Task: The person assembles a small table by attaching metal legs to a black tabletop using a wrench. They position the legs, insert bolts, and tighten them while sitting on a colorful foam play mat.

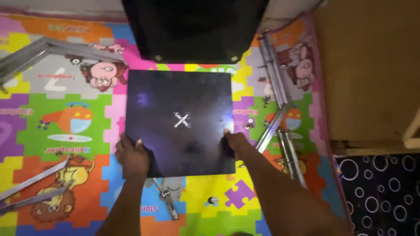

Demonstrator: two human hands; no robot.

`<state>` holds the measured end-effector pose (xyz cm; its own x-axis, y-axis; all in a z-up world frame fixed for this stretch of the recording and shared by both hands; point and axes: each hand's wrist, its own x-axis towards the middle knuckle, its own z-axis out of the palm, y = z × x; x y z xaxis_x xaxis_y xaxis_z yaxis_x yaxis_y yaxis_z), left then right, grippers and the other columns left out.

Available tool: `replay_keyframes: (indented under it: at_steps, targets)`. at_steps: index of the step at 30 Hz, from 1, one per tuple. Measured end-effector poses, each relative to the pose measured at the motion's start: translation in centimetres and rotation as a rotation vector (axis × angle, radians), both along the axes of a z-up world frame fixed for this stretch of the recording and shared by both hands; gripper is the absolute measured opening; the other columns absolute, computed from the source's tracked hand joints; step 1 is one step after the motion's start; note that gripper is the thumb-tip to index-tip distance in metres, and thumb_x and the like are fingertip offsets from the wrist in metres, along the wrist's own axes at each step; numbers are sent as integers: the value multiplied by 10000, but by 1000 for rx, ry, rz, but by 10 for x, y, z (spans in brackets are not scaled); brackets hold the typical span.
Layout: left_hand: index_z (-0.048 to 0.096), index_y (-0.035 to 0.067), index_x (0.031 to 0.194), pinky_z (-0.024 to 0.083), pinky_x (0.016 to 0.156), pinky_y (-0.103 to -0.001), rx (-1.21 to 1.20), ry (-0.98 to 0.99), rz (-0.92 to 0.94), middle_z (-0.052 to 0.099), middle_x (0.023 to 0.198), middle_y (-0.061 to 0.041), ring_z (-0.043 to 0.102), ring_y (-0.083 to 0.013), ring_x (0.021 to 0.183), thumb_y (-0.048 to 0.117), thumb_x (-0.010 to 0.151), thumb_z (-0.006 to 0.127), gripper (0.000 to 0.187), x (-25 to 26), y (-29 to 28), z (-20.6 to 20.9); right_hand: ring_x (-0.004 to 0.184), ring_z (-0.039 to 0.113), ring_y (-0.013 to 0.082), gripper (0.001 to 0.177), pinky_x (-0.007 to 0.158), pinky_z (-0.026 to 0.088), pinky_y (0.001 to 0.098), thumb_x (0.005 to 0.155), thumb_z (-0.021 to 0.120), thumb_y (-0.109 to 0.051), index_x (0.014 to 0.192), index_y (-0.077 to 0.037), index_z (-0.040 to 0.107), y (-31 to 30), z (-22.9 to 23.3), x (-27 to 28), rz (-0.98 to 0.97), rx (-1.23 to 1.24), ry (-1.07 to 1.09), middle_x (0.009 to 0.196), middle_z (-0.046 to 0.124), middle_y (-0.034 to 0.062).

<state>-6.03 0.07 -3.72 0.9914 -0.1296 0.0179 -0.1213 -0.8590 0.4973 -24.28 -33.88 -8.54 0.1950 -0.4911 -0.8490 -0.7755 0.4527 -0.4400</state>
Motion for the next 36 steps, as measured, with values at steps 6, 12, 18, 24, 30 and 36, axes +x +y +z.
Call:
replay_keyframes:
  at_steps: [6, 12, 18, 24, 30, 36]
  targets:
    - [364, -58, 1580, 371, 1125, -551, -8, -106, -193, 442, 1423, -366, 442, -520, 1294, 298, 952, 707, 799, 4, 16, 15, 892, 641, 355, 603, 772, 565, 534, 909, 763, -416, 1189, 99, 619, 26, 27, 4, 89, -260, 83, 1067, 645, 266]
    - [514, -32, 1465, 469, 1045, -489, 56, -17, -272, 553, 1234, -310, 537, -453, 1175, 379, 861, 780, 777, 17, 40, 15, 845, 775, 350, 573, 739, 588, 469, 788, 844, -415, 927, 121, 700, 32, 46, -3, 106, -321, 27, 901, 758, 260]
    - [580, -62, 1403, 526, 854, -505, 535, 48, -391, 609, 1119, -301, 624, -427, 1021, 641, 915, 715, 866, 42, 37, 5, 846, 735, 383, 595, 762, 577, 438, 707, 900, -494, 828, 59, 717, 32, 40, -16, 221, -527, 47, 863, 725, 264]
    - [657, 60, 1309, 612, 915, -483, 700, 267, -447, 674, 1096, -262, 711, -397, 1029, 726, 509, 871, 1062, 73, 38, 7, 854, 738, 405, 589, 790, 567, 445, 727, 877, -502, 812, 58, 715, 38, 49, -8, 200, -531, 68, 834, 731, 278]
    - [589, 60, 1365, 583, 874, -484, 512, 143, -519, 673, 1034, -246, 674, -433, 1043, 578, 415, 967, 1145, 68, 52, 3, 1011, 702, 415, 665, 874, 568, 439, 702, 910, -490, 1005, 57, 684, 40, 68, -5, 148, -516, 131, 1039, 716, 292]
    - [604, -1, 1295, 588, 941, -489, 245, 450, -339, 695, 1133, -218, 733, -399, 1090, 323, 432, 983, 998, 76, 60, 17, 999, 680, 462, 542, 878, 551, 497, 830, 821, -421, 1047, 40, 639, 56, 95, 7, 384, -673, 151, 1020, 691, 295]
